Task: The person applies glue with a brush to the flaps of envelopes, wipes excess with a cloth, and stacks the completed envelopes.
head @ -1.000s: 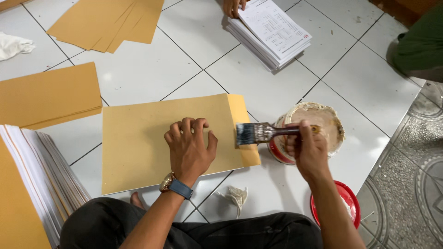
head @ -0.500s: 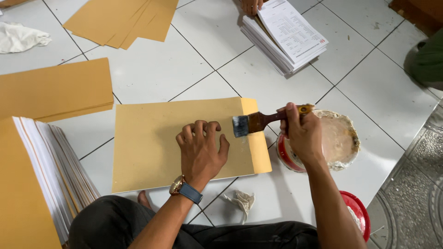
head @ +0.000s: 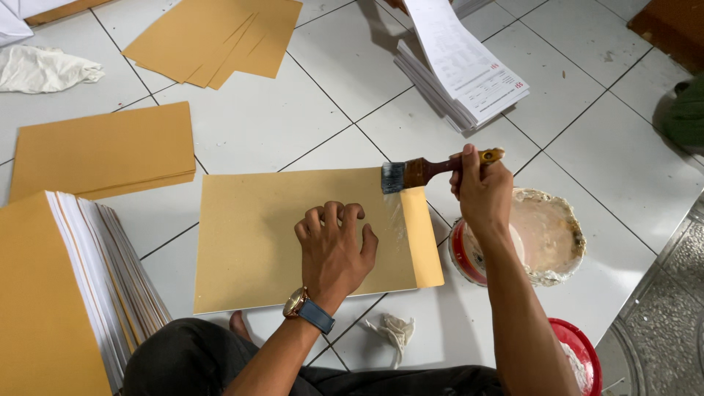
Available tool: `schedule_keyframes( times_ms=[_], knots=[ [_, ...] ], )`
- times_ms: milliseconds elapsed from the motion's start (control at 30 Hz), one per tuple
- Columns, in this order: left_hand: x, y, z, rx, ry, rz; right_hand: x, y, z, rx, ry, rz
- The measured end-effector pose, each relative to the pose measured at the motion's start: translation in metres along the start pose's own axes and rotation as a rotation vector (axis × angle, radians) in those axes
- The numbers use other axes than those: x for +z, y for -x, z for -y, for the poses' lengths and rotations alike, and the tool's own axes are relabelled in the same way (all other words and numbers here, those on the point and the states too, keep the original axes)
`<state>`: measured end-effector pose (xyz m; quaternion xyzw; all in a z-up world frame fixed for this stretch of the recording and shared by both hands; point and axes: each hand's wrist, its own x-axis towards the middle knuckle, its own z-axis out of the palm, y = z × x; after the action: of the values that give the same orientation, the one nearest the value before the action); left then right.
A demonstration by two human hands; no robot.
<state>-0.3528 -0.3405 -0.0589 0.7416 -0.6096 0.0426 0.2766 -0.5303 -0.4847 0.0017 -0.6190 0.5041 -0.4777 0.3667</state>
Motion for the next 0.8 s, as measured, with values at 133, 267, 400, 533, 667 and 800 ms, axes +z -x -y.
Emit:
schedule_keyframes(
  times_ms=[133, 267, 400, 533, 667, 800],
  knots=[
    [0.0, 0.0, -0.002, -0.006, 0.006, -0.003, 0.001, -0.004, 0.0, -0.026, -0.049, -0.072],
    [0.003, 0.0, -0.001, -0.013, 0.012, 0.002, 0.003, -0.008, 0.0, -0.045, 0.015, -0.091],
    [0.001, -0.001, -0.001, -0.002, 0.007, -0.026, -0.007, 0.002, 0.021, -0.165, 0.009, -0.058],
    [0.001, 0.001, -0.002, 0.007, 0.013, -0.03, -0.032, 0.024, 0.018, -0.419, 0.366, 0.18],
    [0.001, 0.0, -0.001, 0.004, 0.035, -0.03, -0.061, 0.061, 0.036, -0.466, 0.479, 0.38],
    [-0.003, -0.003, -0.006, -0.031, 0.008, -0.151, -0.104, 0.074, 0.027, -0.218, 0.61, 0.54]
  ],
)
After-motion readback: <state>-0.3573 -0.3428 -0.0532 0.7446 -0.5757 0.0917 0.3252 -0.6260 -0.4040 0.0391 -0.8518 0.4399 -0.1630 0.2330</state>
